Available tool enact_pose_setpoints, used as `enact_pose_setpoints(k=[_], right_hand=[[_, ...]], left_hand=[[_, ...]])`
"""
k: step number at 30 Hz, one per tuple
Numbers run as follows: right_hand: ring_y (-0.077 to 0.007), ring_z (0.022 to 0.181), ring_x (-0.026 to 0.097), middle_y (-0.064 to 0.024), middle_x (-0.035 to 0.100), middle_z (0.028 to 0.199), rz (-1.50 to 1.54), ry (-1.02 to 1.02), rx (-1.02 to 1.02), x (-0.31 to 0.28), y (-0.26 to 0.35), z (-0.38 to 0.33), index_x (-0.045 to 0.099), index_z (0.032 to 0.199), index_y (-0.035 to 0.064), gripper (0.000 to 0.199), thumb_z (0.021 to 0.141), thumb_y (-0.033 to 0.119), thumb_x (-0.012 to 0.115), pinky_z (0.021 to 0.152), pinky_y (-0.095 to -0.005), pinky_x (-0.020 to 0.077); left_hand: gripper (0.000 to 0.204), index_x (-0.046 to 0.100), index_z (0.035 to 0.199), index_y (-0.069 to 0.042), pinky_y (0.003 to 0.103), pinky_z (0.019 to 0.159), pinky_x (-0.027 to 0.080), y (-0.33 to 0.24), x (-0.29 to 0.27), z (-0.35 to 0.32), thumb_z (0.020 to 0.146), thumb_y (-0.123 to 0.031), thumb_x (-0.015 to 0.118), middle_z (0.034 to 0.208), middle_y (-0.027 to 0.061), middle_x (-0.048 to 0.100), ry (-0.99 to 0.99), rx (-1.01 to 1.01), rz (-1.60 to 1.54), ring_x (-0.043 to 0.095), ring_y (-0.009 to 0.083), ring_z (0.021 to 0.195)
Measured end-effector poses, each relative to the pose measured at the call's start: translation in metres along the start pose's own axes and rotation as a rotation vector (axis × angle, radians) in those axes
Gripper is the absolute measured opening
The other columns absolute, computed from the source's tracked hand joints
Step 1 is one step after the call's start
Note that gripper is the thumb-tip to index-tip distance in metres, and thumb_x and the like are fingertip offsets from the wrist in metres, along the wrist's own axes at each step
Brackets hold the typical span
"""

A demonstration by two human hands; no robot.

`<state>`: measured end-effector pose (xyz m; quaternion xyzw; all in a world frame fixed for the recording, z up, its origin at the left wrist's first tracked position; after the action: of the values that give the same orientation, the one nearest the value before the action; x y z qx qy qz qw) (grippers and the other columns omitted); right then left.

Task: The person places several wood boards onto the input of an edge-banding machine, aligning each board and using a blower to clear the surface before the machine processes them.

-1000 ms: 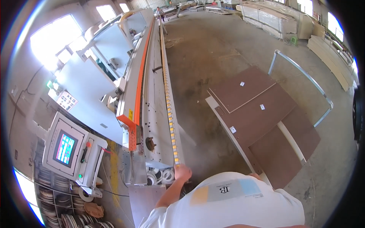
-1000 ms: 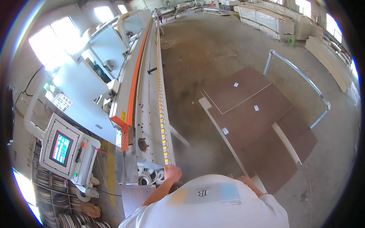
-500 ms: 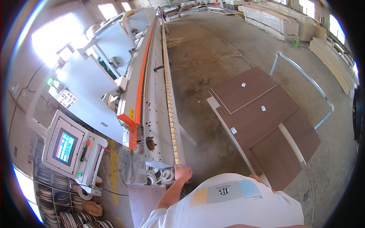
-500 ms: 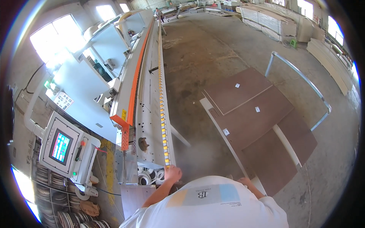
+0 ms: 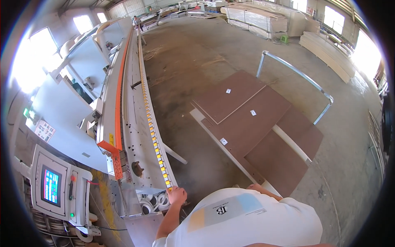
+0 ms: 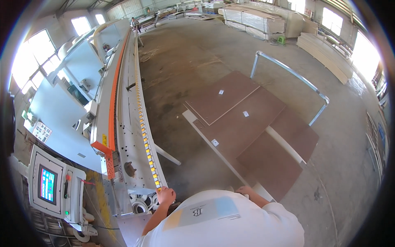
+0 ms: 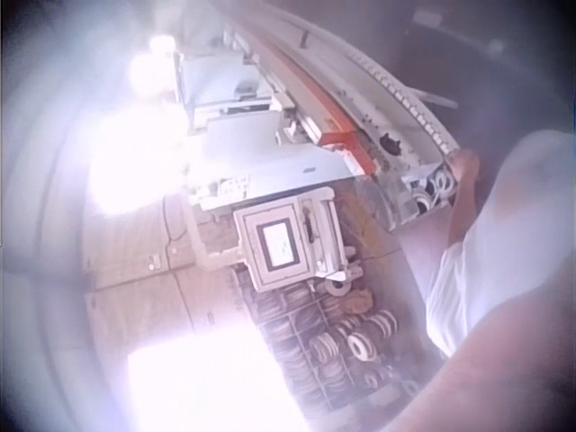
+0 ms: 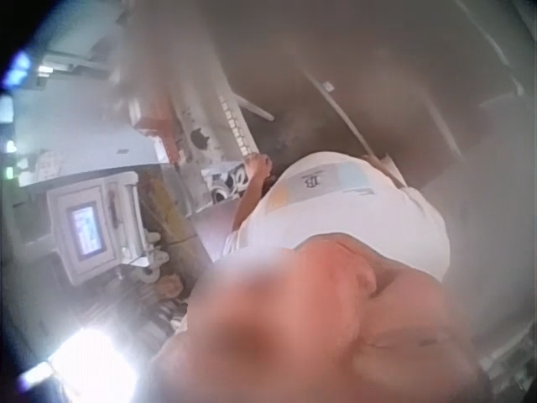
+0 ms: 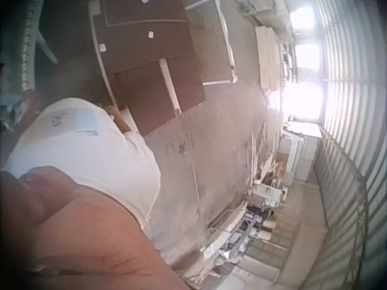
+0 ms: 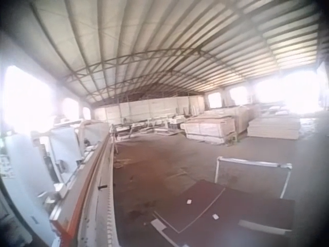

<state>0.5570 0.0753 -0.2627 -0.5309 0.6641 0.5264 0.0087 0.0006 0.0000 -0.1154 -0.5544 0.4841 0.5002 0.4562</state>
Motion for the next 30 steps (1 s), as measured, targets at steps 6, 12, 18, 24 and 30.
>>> enact_pose_setpoints(k=[6,12,18,24,30], right_hand=[[-0.0292,0.115,0.073,-0.0085,0.077,0.127,0.052,0.076,0.240,-0.014,0.030,0.000,0.081,0.126,0.0225,0.036,0.096,0.035,0.067,0.099,-0.0405,0.0566],[-0.0277,0.119,0.072,-0.0071,0.076,0.131,0.082,0.086,0.289,-0.016,0.039,-0.004,0.081,0.127,0.0252,0.036,0.097,0.036,0.063,0.102,-0.0391,0.0554],[-0.0285,0.119,0.072,-0.0075,0.076,0.131,0.092,0.098,0.257,-0.015,0.037,-0.006,0.080,0.128,0.0263,0.037,0.098,0.040,0.063,0.101,-0.0395,0.0555],[-0.0318,0.119,0.070,-0.0096,0.075,0.131,0.042,0.097,0.218,0.002,0.004,0.005,0.078,0.130,0.0267,0.036,0.099,0.035,0.062,0.100,-0.0416,0.0557],[-0.0336,0.119,0.069,-0.0119,0.074,0.126,-0.169,0.152,0.017,0.006,-0.018,0.012,0.074,0.136,0.0304,0.038,0.100,0.029,0.062,0.099,-0.0428,0.0565]], left_hand=[[0.023,0.082,0.092,-0.017,0.069,0.118,0.034,-0.001,-0.003,-0.001,0.093,-0.033,0.064,0.095,-0.0009,0.076,0.000,-0.010,-0.046,0.064,0.0203,0.114],[0.024,0.082,0.092,-0.017,0.068,0.118,0.034,-0.002,-0.005,-0.002,0.093,-0.032,0.064,0.096,0.0003,0.075,-0.001,-0.021,-0.048,0.064,0.0209,0.114],[0.023,0.082,0.092,-0.017,0.068,0.118,0.034,-0.003,-0.008,-0.002,0.093,-0.032,0.064,0.097,0.0002,0.076,0.001,-0.016,-0.064,0.064,0.0205,0.115],[0.024,0.082,0.093,-0.017,0.068,0.116,0.035,-0.002,-0.007,-0.002,0.093,-0.033,0.064,0.099,-0.0013,0.077,0.008,-0.004,-0.039,0.064,0.0193,0.115],[0.026,0.081,0.092,-0.017,0.069,0.111,0.036,0.001,-0.003,-0.002,0.095,-0.033,0.062,0.097,-0.0017,0.078,0.030,0.006,-0.009,0.063,0.0206,0.116]])
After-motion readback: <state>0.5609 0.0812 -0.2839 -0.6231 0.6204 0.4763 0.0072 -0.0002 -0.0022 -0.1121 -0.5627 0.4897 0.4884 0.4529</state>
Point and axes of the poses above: each hand's wrist, its own z-axis towards the middle knuckle, its own x-axis out of the palm, y = z × x, the point moved 1 cm from there along z, towards the middle knuckle
